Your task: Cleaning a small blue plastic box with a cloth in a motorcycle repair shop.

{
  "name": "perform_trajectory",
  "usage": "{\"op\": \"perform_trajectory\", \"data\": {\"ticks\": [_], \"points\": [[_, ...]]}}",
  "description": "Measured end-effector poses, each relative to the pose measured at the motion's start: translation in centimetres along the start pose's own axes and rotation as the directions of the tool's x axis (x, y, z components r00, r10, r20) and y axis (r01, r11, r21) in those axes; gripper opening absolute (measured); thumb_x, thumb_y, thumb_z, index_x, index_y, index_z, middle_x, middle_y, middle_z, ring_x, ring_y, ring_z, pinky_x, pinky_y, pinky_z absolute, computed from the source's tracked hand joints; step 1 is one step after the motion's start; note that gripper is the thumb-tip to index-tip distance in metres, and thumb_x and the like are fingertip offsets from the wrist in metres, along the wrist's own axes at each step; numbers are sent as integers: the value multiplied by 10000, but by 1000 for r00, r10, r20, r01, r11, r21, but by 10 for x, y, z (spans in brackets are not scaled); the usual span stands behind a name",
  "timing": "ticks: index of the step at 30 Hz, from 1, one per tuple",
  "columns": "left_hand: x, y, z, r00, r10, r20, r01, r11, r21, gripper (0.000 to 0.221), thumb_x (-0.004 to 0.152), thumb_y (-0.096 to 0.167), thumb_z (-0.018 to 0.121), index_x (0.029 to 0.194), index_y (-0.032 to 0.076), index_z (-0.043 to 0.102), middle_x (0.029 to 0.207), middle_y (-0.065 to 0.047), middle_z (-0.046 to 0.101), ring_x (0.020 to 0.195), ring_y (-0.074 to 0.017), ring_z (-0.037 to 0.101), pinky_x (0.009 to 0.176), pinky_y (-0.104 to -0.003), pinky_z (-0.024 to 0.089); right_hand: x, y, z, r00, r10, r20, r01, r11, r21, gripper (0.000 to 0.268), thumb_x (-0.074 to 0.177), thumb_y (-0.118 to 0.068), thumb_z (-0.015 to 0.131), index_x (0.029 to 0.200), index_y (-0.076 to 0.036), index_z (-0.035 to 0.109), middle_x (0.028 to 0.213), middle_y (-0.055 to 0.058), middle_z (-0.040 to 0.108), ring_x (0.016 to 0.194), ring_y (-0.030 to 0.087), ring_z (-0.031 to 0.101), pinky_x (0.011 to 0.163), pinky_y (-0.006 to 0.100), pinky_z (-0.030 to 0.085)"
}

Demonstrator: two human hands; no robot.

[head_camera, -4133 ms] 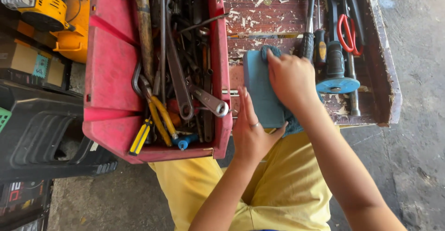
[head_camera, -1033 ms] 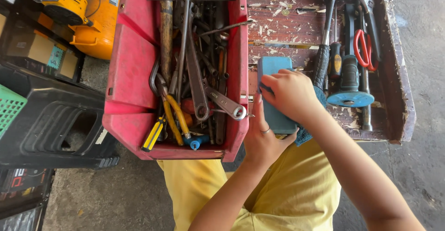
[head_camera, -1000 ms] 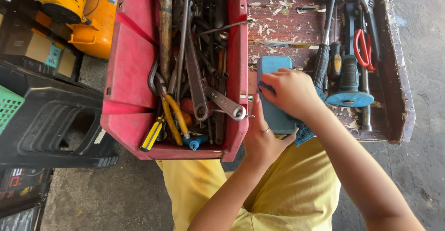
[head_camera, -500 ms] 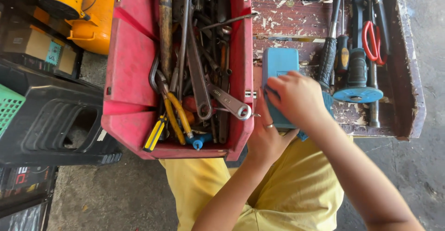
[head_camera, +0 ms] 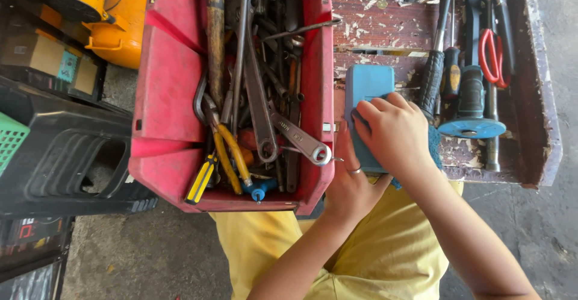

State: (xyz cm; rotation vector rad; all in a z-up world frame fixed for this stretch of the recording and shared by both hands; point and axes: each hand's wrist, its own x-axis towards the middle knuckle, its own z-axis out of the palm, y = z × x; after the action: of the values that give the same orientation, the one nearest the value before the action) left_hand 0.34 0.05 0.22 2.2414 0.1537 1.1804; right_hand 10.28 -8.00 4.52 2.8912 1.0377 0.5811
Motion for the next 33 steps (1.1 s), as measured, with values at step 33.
{"op": "perform_trajectory", "data": {"ticks": [33], "points": [[-11,-8,17,1000,-26,11,25,999,41,962,763,691,712,1405,-1,528,1428,-174,591,1209,-296,683,983,-377,565,45,42,32,955,279,99,-295,881,369,192,922,-337,745,962,-163,677,776,121,652,785,383,691,660,506,578]]}}
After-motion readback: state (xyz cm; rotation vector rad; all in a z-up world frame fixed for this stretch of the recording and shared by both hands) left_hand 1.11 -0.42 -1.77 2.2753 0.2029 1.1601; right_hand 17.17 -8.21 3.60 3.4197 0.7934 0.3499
